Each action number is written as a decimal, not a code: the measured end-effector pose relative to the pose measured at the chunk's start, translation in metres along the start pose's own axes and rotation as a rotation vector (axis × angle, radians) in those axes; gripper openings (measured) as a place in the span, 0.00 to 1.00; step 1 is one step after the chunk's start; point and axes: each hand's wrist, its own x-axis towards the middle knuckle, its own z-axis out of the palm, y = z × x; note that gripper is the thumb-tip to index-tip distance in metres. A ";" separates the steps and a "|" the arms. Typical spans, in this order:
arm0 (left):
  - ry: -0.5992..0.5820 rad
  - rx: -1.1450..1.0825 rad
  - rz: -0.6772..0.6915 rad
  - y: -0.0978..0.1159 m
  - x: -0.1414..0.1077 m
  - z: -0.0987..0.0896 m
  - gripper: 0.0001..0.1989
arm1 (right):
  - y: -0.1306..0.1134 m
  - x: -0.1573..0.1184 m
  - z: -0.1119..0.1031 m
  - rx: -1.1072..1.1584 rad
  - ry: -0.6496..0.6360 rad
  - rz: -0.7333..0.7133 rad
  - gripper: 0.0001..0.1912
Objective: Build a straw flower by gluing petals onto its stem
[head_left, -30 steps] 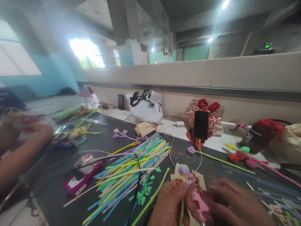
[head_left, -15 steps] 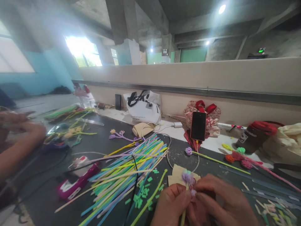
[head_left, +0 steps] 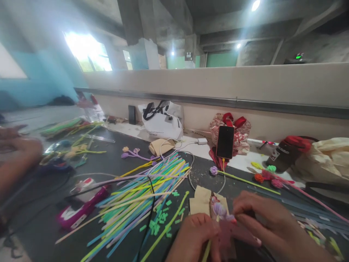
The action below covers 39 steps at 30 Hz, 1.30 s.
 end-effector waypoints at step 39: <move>0.131 0.326 -0.194 0.016 -0.018 0.020 0.05 | 0.003 0.008 -0.011 0.054 -0.249 -0.076 0.07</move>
